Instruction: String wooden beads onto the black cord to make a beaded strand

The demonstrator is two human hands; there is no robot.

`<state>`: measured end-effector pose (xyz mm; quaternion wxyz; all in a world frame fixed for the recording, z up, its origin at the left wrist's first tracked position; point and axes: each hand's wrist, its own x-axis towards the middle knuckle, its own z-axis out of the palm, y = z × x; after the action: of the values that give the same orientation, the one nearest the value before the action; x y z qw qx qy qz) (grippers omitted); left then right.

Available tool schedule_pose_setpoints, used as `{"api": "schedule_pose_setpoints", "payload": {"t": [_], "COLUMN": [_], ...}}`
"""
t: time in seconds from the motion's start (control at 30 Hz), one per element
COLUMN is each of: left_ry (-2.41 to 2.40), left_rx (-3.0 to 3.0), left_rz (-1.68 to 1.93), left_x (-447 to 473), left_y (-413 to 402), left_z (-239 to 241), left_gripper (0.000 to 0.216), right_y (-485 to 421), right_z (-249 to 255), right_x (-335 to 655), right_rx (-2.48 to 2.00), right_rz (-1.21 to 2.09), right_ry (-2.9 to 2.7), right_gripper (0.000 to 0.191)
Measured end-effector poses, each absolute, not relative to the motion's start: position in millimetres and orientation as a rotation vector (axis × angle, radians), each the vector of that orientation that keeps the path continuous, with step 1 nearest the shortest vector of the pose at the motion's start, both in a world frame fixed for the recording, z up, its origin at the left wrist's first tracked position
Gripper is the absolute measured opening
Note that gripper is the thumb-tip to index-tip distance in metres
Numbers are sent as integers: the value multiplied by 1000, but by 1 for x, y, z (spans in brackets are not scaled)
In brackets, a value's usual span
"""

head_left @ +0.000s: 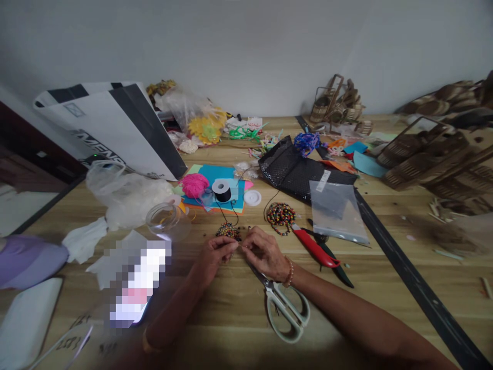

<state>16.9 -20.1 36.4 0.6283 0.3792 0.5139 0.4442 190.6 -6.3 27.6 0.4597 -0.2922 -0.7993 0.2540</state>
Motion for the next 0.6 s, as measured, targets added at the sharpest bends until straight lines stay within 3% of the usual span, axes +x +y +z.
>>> {"api": "schedule_pose_setpoints", "payload": {"t": [0.6], "left_ry": [1127], "left_rx": [942], "left_rz": [990], "left_x": [14], "left_y": [-21], "left_z": [31], "left_gripper": [21], "right_y": [-5], "right_z": [24], "right_x": [191], "right_rx": [-662], "right_rz": [650], "right_ry": [-1953], "right_gripper": [10]}}
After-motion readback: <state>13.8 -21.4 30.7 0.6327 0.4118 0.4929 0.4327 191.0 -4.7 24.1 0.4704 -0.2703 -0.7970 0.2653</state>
